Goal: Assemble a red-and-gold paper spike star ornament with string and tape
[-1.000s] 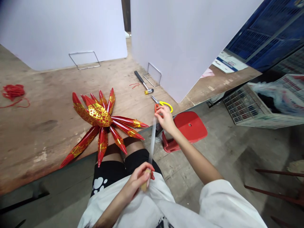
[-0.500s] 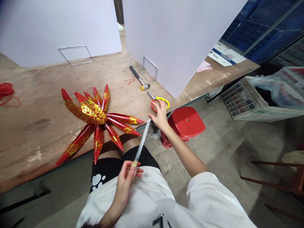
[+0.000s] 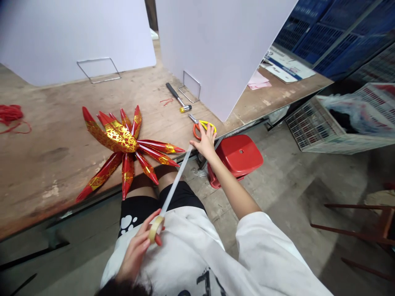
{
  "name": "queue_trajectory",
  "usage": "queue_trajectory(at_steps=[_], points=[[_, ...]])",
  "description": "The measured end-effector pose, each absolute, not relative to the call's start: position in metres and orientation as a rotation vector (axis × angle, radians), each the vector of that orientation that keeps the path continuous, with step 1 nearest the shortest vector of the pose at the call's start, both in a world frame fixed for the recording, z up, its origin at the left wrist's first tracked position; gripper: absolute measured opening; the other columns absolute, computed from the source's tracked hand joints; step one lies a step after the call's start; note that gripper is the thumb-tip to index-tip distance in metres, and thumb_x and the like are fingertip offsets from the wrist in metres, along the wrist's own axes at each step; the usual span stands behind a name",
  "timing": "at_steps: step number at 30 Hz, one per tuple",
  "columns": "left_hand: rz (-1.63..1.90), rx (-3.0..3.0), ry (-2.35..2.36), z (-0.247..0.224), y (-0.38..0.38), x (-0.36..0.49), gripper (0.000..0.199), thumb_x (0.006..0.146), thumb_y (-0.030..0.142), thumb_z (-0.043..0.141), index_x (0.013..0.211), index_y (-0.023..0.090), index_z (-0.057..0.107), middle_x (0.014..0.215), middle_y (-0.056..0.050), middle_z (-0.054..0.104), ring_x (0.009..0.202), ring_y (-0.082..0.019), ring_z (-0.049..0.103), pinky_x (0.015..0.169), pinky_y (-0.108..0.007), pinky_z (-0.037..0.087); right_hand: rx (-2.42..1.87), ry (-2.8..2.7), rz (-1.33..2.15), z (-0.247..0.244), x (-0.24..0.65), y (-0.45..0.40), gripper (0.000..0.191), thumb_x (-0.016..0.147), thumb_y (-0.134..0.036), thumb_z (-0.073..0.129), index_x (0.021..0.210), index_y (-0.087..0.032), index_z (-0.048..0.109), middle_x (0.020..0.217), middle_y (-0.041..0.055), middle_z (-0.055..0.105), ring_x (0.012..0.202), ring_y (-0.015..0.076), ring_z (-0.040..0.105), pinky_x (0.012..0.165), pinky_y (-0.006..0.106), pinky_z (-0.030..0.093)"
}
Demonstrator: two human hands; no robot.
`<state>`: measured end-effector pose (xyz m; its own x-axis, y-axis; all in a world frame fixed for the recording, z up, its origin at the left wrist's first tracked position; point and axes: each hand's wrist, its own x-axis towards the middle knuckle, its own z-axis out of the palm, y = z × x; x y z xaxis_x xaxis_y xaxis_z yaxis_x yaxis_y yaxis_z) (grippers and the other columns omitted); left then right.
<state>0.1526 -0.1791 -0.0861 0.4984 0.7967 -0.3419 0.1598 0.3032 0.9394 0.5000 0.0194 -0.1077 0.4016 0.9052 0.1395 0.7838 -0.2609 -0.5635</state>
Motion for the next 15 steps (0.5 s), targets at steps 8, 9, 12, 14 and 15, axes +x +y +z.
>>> queue_trajectory(at_steps=[8,9,12,14,15], points=[[0.585,1.392,1.221,-0.077,-0.164,0.122,0.045,0.077,0.056,0.058,0.053,0.018,0.064,0.144,-0.009,0.048,0.131,-0.035,0.042,0.114,-0.048,0.025,-2.081,-1.436,0.281,-0.112,0.504,0.021,0.093,0.066,-0.043,0.071,0.148,-0.026,0.029,0.159,0.0139,0.01,0.145,0.0436,0.003,0.109,0.068,0.007],[0.643,1.295,1.138,-0.078,-0.165,0.123,0.048,0.077,0.057,0.057,0.049,0.017,0.061,0.145,-0.009,0.047,0.13,-0.037,0.043,0.113,-0.05,0.027,-2.075,-1.438,0.284,-0.113,0.504,0.021,0.093,0.066,-0.043,0.071,0.147,-0.026,0.03,0.159,0.0139,0.01,0.144,0.044,0.003,0.109,0.068,0.007],[0.73,0.918,0.936,-0.082,-0.172,0.122,0.057,0.076,0.061,0.052,0.045,0.014,0.057,0.143,-0.014,0.048,0.115,-0.039,0.055,0.105,-0.055,0.037,-2.095,-1.443,0.294,-0.111,0.504,0.021,0.093,0.066,-0.042,0.072,0.147,-0.025,0.03,0.158,0.015,0.012,0.144,0.0445,0.003,0.11,0.067,0.007],[0.695,0.794,0.906,-0.084,-0.177,0.116,0.055,0.074,0.06,0.053,0.046,0.013,0.059,0.139,-0.017,0.052,0.109,-0.039,0.058,0.102,-0.055,0.039,-2.115,-1.447,0.301,-0.11,0.504,0.02,0.093,0.066,-0.041,0.072,0.148,-0.024,0.03,0.158,0.0152,0.012,0.144,0.0444,0.003,0.11,0.067,0.007],[0.651,0.79,0.928,-0.084,-0.178,0.112,0.053,0.074,0.059,0.054,0.048,0.013,0.061,0.135,-0.016,0.056,0.11,-0.038,0.058,0.102,-0.053,0.04,-2.118,-1.449,0.305,-0.11,0.504,0.02,0.092,0.067,-0.041,0.071,0.148,-0.024,0.03,0.158,0.0149,0.012,0.144,0.0443,0.003,0.111,0.066,0.007]])
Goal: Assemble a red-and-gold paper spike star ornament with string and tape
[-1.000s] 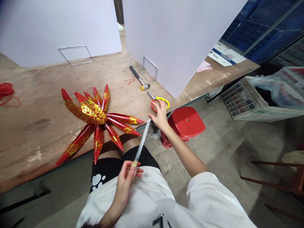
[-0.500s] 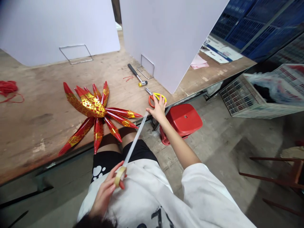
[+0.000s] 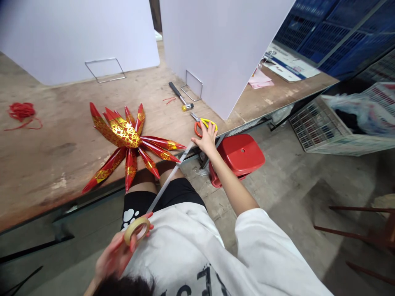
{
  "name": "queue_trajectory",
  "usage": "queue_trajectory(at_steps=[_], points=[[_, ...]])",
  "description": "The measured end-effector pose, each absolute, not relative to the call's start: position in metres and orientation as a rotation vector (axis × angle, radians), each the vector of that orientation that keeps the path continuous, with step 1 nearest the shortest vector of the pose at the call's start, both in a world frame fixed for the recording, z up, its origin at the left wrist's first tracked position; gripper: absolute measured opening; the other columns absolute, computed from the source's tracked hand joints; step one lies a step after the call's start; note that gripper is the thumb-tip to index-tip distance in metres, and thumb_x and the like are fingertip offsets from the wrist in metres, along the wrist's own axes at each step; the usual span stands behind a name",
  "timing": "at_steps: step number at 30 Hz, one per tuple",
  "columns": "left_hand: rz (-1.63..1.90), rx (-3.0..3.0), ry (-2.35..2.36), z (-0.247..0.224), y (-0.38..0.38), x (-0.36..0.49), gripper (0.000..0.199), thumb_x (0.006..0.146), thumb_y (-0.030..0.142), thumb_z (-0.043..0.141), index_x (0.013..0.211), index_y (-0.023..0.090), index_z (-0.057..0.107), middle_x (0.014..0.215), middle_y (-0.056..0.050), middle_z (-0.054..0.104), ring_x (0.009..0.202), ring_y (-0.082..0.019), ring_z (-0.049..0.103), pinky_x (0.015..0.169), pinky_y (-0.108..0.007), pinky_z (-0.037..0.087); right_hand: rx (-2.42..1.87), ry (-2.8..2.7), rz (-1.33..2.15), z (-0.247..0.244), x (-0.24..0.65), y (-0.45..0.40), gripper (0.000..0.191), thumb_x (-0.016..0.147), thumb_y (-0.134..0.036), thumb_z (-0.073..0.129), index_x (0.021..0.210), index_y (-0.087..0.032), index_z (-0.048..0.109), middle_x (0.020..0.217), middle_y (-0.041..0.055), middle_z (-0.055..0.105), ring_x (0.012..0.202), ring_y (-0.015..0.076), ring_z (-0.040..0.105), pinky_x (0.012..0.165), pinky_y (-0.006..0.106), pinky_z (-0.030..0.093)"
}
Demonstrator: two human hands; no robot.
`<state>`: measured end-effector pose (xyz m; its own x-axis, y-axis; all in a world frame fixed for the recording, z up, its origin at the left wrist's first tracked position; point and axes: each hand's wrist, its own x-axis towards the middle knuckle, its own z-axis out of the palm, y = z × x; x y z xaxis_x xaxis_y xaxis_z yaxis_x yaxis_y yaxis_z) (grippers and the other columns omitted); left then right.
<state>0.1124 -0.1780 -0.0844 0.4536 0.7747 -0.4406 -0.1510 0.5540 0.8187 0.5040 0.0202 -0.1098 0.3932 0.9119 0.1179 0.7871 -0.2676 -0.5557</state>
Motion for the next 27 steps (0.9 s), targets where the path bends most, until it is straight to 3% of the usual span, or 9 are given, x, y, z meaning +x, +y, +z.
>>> queue_trajectory(at_steps=[3,6,10,13,16,20,22,24,27], points=[[0.472,0.955,1.087,-0.082,-0.179,0.097,0.051,0.078,0.058,0.052,0.052,0.016,0.065,0.106,-0.013,0.07,0.106,-0.034,0.06,0.101,-0.045,0.041,-2.102,-1.44,0.318,-0.109,0.504,0.02,0.092,0.067,-0.041,0.071,0.148,-0.024,0.03,0.158,0.0136,0.012,0.144,0.0444,0.002,0.111,0.066,0.006],[0.29,1.272,1.318,-0.074,-0.177,0.084,0.05,0.077,0.059,0.056,0.049,0.018,0.063,0.085,-0.009,0.071,0.094,-0.031,0.063,0.098,-0.042,0.042,-2.085,-1.429,0.322,-0.11,0.504,0.02,0.092,0.066,-0.041,0.071,0.147,-0.024,0.032,0.158,0.0138,0.013,0.144,0.0443,0.001,0.111,0.065,0.005],[0.409,1.279,1.286,-0.066,-0.185,0.075,0.052,0.073,0.064,0.059,0.046,0.018,0.062,0.122,-0.011,0.065,0.118,-0.035,0.053,0.108,-0.043,0.036,-2.104,-1.439,0.34,-0.107,0.503,0.018,0.092,0.067,-0.042,0.07,0.147,-0.023,0.031,0.158,0.0148,0.012,0.145,0.0431,0.0,0.112,0.064,0.005],[0.658,0.842,1.079,-0.066,-0.197,0.075,0.059,0.075,0.066,0.05,0.041,0.018,0.056,0.13,-0.011,0.061,0.125,-0.038,0.049,0.11,-0.05,0.033,-2.143,-1.446,0.349,-0.104,0.502,0.018,0.092,0.069,-0.042,0.07,0.149,-0.022,0.028,0.158,0.0152,0.01,0.145,0.042,0.0,0.112,0.064,0.006],[0.653,0.593,1.152,-0.07,-0.2,0.074,0.056,0.07,0.064,0.056,0.04,0.018,0.051,0.106,-0.013,0.071,0.107,-0.037,0.061,0.103,-0.052,0.041,-2.169,-1.451,0.37,-0.101,0.5,0.017,0.093,0.07,-0.042,0.069,0.149,-0.022,0.026,0.159,0.0154,0.009,0.145,0.0412,-0.001,0.112,0.063,0.005],[0.283,0.911,1.403,-0.076,-0.196,0.059,0.054,0.067,0.065,0.064,0.041,0.018,0.054,0.075,-0.011,0.071,0.092,-0.032,0.065,0.091,-0.038,0.05,-2.17,-1.444,0.398,-0.098,0.5,0.017,0.093,0.069,-0.041,0.069,0.149,-0.024,0.025,0.159,0.0143,0.007,0.145,0.041,-0.003,0.112,0.062,0.004],[0.126,1.043,1.511,-0.076,-0.197,0.046,0.057,0.066,0.066,0.064,0.037,0.018,0.052,0.07,-0.01,0.069,0.088,-0.031,0.065,0.088,-0.036,0.051,-2.171,-1.435,0.418,-0.096,0.5,0.017,0.094,0.069,-0.041,0.07,0.15,-0.025,0.025,0.16,0.0138,0.006,0.145,0.0407,-0.004,0.112,0.062,0.003],[0.198,0.989,1.518,-0.074,-0.203,0.035,0.06,0.062,0.072,0.063,0.036,0.019,0.051,0.081,-0.011,0.073,0.095,-0.034,0.064,0.091,-0.038,0.051,-2.187,-1.421,0.442,-0.094,0.498,0.017,0.094,0.069,-0.04,0.07,0.15,-0.024,0.024,0.16,0.0146,0.004,0.145,0.04,-0.004,0.113,0.06,0.001],[0.553,0.607,1.33,-0.071,-0.217,0.028,0.06,0.061,0.073,0.06,0.035,0.02,0.053,0.119,-0.009,0.068,0.121,-0.039,0.053,0.103,-0.044,0.044,-2.214,-1.405,0.465,-0.089,0.496,0.016,0.095,0.07,-0.038,0.07,0.151,-0.023,0.023,0.16,0.016,0.002,0.146,0.0385,-0.006,0.114,0.058,0.0]])
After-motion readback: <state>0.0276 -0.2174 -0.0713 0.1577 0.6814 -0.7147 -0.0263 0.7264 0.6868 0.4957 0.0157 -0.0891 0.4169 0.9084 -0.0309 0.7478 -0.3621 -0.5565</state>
